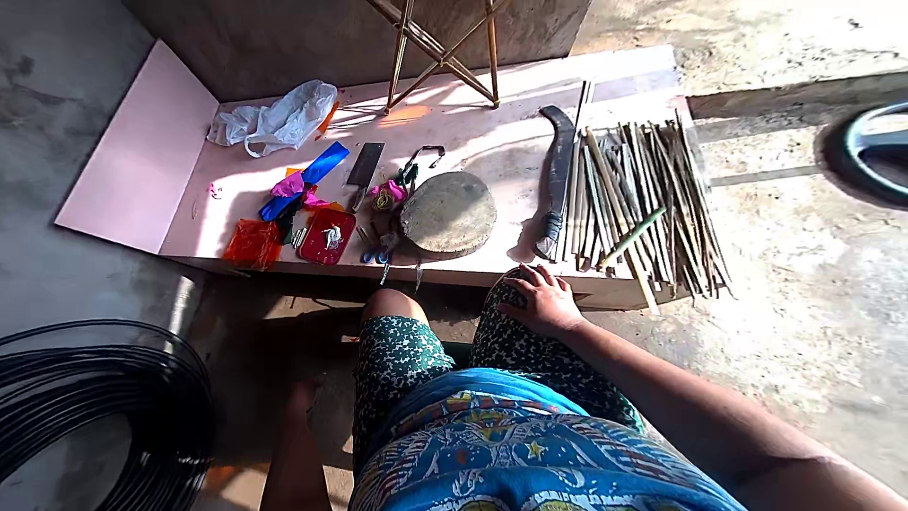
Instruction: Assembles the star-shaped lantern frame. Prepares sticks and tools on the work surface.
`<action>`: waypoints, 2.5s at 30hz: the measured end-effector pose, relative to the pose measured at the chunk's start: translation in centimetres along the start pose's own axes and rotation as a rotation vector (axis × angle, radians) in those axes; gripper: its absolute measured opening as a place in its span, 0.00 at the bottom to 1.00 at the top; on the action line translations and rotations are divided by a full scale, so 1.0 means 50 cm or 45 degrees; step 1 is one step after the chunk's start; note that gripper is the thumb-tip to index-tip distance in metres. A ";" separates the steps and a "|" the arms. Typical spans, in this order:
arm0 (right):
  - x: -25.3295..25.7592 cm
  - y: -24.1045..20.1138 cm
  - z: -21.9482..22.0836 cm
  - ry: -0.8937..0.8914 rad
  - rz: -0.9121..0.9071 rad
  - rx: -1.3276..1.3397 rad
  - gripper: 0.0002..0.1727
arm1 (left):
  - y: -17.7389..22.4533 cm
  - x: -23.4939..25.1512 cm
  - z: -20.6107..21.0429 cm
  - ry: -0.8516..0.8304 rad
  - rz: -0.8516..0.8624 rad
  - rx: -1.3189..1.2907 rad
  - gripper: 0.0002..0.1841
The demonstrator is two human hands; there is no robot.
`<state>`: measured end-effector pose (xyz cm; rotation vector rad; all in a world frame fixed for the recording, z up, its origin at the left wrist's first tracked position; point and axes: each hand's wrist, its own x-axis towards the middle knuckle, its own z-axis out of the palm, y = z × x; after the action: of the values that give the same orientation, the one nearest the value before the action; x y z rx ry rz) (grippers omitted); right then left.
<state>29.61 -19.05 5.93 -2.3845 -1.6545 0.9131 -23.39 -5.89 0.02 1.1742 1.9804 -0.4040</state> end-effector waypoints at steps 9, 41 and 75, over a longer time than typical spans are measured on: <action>0.013 0.001 0.008 -0.033 -0.119 0.116 0.42 | 0.263 -0.078 -0.043 0.125 0.738 -0.190 0.19; 0.315 0.234 0.011 0.252 1.015 1.637 0.34 | 0.663 -0.108 0.053 0.173 0.991 0.507 0.31; 0.324 0.258 0.082 0.598 1.163 1.609 0.21 | 0.883 0.123 0.109 0.058 1.343 1.088 0.28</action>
<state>41.79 -11.07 -9.35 -1.9474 0.3091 0.9032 14.84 17.49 -3.11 2.5334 0.9213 -0.6526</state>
